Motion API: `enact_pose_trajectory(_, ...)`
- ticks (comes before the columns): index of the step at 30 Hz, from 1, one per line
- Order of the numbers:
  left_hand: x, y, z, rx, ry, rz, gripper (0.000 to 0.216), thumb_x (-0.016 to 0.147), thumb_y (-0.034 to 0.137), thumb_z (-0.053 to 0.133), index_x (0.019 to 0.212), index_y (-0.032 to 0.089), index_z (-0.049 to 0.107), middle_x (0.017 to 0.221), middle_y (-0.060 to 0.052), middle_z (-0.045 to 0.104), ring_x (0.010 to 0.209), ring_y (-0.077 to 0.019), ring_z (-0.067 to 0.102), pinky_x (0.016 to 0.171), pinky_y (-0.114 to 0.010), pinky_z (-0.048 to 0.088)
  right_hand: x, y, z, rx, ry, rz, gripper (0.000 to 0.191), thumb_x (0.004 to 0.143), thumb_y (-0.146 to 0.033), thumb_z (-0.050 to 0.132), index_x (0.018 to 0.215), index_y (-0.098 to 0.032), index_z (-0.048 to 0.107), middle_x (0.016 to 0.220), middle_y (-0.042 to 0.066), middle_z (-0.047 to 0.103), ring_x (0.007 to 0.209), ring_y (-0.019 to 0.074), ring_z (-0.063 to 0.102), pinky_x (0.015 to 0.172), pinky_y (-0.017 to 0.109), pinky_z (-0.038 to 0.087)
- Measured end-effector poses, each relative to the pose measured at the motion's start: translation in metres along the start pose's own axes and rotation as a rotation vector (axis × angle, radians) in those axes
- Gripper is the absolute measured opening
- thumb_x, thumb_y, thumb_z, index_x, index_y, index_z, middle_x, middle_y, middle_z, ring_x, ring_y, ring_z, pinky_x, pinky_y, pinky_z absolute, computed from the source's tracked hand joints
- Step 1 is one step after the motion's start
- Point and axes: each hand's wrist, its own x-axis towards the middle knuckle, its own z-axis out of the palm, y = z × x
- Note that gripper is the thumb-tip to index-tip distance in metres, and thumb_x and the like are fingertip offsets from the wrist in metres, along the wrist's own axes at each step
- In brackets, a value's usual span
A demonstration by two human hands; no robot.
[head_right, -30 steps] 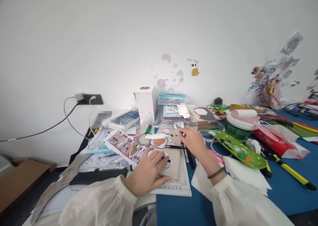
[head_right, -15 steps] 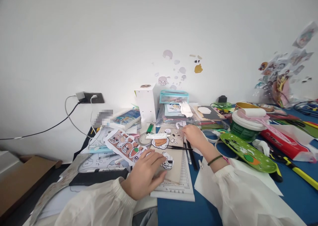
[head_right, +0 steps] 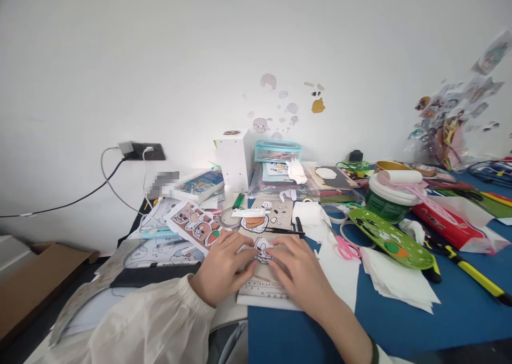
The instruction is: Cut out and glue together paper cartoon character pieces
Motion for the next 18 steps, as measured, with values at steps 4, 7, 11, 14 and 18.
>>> enact_pose_trajectory(4, 0.001, 0.001, -0.001, -0.014, -0.026, 0.039, 0.014, 0.082, 0.018, 0.055, 0.088, 0.019, 0.068, 0.092, -0.006, 0.064, 0.085, -0.0208, 0.059, 0.084, -0.041, 0.041, -0.009, 0.0, 0.009, 0.029, 0.028, 0.043, 0.026, 0.092, -0.027, 0.047, 0.115, -0.022, 0.06, 0.119, 0.01, 0.058, 0.112, 0.0254, 0.051, 0.094, 0.045, 0.044)
enact_pose_trajectory(7, 0.002, 0.002, -0.001, -0.031, -0.046, 0.036, 0.015, 0.083, 0.018, 0.055, 0.088, 0.02, 0.068, 0.093, -0.006, 0.064, 0.087, -0.0206, 0.059, 0.086, -0.041, 0.04, -0.009, 0.006, 0.012, 0.045, 0.054, 0.11, 0.028, 0.092, -0.029, 0.049, 0.116, -0.019, 0.058, 0.117, 0.011, 0.059, 0.111, 0.0257, 0.051, 0.094, 0.045, 0.044)
enact_pose_trajectory(11, 0.001, 0.001, 0.0, -0.065, -0.058, 0.021, 0.014, 0.082, 0.019, 0.056, 0.089, 0.02, 0.068, 0.094, -0.006, 0.065, 0.089, -0.022, 0.06, 0.085, -0.042, 0.04, -0.007, 0.004, 0.017, 0.053, 0.056, 0.178, 0.029, 0.086, -0.033, 0.057, 0.112, -0.02, 0.06, 0.114, 0.009, 0.06, 0.107, 0.0255, 0.053, 0.092, 0.044, 0.045)
enact_pose_trajectory(14, -0.001, -0.001, 0.001, -0.103, -0.051, -0.008, 0.015, 0.082, 0.017, 0.056, 0.09, 0.021, 0.068, 0.093, -0.005, 0.066, 0.088, -0.0218, 0.06, 0.084, -0.041, 0.041, -0.002, 0.0, 0.022, 0.047, 0.067, 0.211, 0.033, 0.08, -0.035, 0.064, 0.109, -0.02, 0.062, 0.112, 0.009, 0.06, 0.107, 0.0276, 0.053, 0.092, 0.046, 0.043)
enact_pose_trajectory(18, -0.001, -0.006, -0.001, -0.154, -0.012, -0.112, 0.018, 0.084, 0.017, 0.054, 0.097, 0.021, 0.066, 0.092, -0.004, 0.068, 0.086, -0.0215, 0.061, 0.08, -0.038, 0.043, 0.006, 0.001, 0.029, 0.045, 0.081, 0.225, 0.034, 0.075, -0.038, 0.068, 0.105, -0.022, 0.066, 0.109, 0.008, 0.062, 0.105, 0.0294, 0.054, 0.089, 0.048, 0.043)
